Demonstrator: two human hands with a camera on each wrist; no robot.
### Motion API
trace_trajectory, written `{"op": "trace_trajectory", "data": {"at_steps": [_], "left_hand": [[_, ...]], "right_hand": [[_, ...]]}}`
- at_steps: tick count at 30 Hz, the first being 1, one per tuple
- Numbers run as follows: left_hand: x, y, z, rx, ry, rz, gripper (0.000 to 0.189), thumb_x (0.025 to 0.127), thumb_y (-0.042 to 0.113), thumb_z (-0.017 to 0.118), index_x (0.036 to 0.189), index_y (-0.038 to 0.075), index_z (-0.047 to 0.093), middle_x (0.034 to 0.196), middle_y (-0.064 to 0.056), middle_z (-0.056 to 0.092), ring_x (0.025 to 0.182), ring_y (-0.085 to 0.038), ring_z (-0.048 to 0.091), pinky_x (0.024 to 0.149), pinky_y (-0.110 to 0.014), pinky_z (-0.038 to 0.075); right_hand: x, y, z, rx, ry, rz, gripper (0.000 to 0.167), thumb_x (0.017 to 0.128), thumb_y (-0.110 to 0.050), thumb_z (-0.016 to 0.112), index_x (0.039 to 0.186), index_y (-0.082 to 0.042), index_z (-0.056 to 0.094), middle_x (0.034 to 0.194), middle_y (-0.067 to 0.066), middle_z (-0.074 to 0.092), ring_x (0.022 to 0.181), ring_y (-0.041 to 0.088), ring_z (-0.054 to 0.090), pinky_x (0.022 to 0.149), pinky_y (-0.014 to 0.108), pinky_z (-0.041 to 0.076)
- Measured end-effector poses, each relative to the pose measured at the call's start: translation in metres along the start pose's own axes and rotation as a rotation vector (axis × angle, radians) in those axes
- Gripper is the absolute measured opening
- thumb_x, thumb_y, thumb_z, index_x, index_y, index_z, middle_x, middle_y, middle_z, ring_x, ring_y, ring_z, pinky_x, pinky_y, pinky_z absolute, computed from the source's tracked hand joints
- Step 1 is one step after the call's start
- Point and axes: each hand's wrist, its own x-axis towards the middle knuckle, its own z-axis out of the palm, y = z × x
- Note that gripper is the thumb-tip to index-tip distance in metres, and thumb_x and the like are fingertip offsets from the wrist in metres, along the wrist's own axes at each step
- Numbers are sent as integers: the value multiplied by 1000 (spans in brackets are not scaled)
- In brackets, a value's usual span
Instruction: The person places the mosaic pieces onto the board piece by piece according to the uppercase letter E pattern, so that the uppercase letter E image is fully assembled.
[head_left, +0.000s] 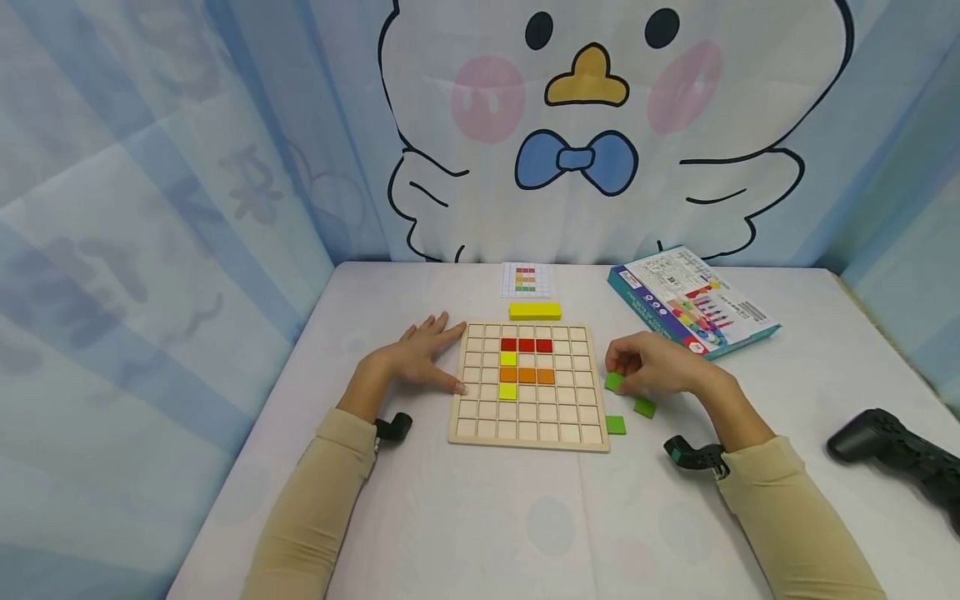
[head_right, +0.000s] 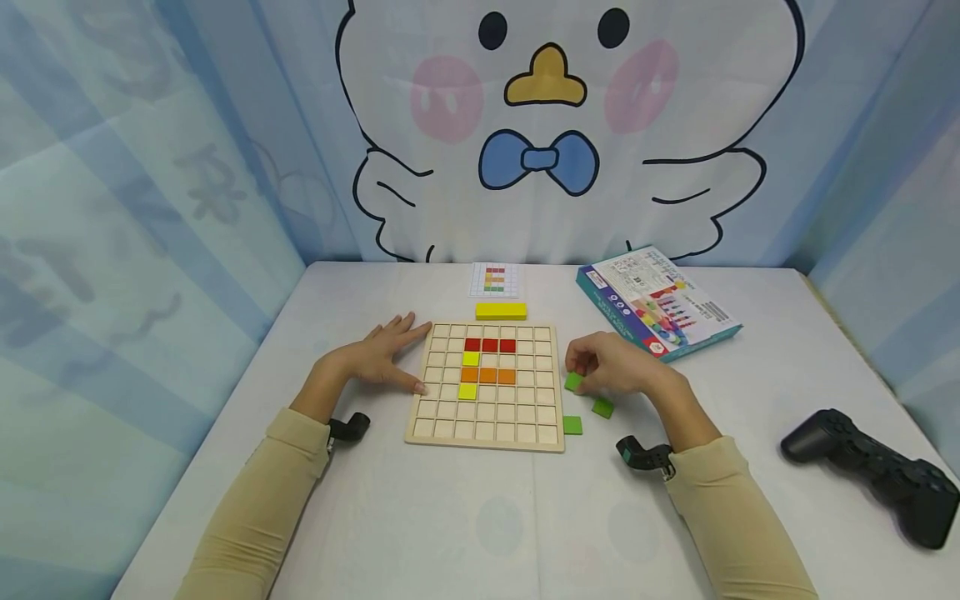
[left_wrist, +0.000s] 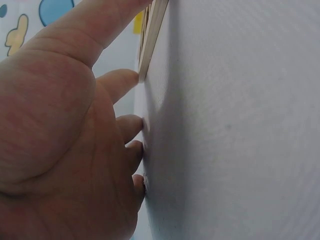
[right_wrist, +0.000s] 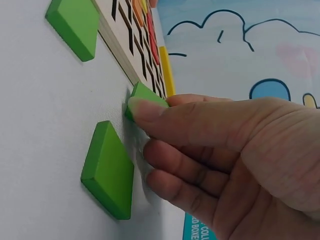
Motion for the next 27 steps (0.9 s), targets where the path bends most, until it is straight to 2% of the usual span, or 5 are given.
{"op": "trace_trajectory", "data": {"at_steps": [7,21,27], "left_hand": [[0,0,0,3,0,-1,119,78,67,81,169,29,15,176,-12,-5,163,-33,-9,131,-54,-6],[0,1,-1,-1,-3,-8,119,77,66,82,169,29,15,176,-12,-5,163,-32,-9,131,-53,-7],[0,0,0,6,2,-2,119,78,67,81,169,29,15,176,-12,-5,163,-33,-10,131,-54,-7]], "right_hand": [[1,0,0,26,57,-31,5,95,-9,74,99,-10,71,88,4,66,82,22,57,70,26,49],[3,-1,0,58,140,-62,15,98,-9,71,112,-7,77,96,4,75,82,20,64,71,23,54],[5,-8,5,101,197,-112,16,98,-13,73,113,-11,78,98,5,74,80,21,68,72,24,57]]}}
